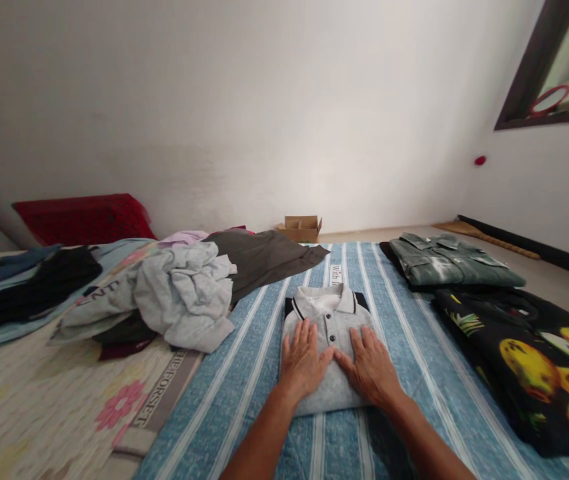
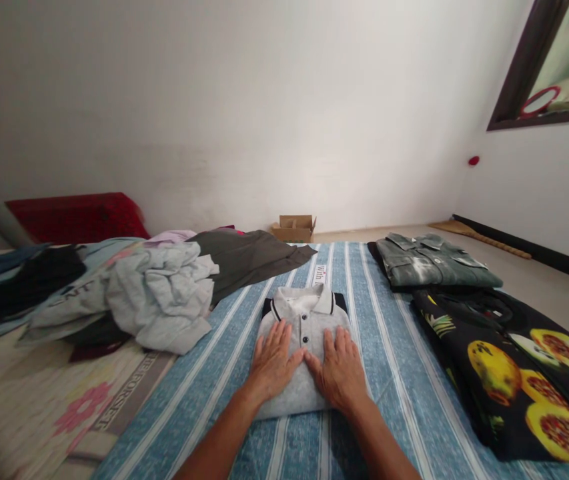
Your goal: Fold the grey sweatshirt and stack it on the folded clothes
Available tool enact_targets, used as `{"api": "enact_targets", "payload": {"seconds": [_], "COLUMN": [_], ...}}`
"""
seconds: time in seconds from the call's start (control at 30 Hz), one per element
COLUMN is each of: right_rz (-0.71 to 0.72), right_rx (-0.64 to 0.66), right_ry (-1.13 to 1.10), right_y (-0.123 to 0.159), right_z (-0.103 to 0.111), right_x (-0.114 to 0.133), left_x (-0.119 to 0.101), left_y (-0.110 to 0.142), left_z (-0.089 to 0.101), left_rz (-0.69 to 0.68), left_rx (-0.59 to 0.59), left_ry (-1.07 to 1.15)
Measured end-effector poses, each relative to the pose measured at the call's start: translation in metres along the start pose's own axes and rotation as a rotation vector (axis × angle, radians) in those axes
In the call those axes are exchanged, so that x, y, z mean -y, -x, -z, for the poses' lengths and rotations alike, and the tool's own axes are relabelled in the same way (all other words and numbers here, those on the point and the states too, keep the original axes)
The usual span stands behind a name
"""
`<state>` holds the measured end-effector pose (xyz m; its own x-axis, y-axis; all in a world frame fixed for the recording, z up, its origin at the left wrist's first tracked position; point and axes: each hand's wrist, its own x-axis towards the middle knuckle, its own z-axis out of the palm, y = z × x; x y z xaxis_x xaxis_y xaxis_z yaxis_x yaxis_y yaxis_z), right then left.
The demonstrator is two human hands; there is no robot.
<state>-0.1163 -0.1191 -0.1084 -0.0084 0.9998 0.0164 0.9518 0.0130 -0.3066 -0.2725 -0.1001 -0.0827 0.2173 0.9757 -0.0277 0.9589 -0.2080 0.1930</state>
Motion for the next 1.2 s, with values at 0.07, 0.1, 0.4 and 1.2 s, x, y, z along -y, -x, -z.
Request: {"api": "enact_targets", "payload": {"seconds": [0.07, 0.1, 0.4, 1.2], "right_rz": [0.006, 0.009, 0.023, 0.000], "right_rx": [-0.002, -0.003, -0.014, 0.056], "right_ry": [0.026, 0.035, 0.058, -0.074], "right_y": [0.000, 0.000, 0.003, 0.009], "right_z": [-0.001, -0.002, -0.003, 0.012], "right_x": [0.000, -0.001, -0.003, -0.001], "left_x": [-0.001, -0.001, 0.001, 0.005], "left_y": [0.002, 0.003, 0.002, -0.005], "left_z": [0.000, 0.000, -0.006, -0.008], "left_rz": [-0.001, -0.002, -0.015, -0.023], "left_rx": [-0.001, -0.002, -0.046, -0.087], "left_ry": [0.010, 0.013, 0.022, 0.011]}}
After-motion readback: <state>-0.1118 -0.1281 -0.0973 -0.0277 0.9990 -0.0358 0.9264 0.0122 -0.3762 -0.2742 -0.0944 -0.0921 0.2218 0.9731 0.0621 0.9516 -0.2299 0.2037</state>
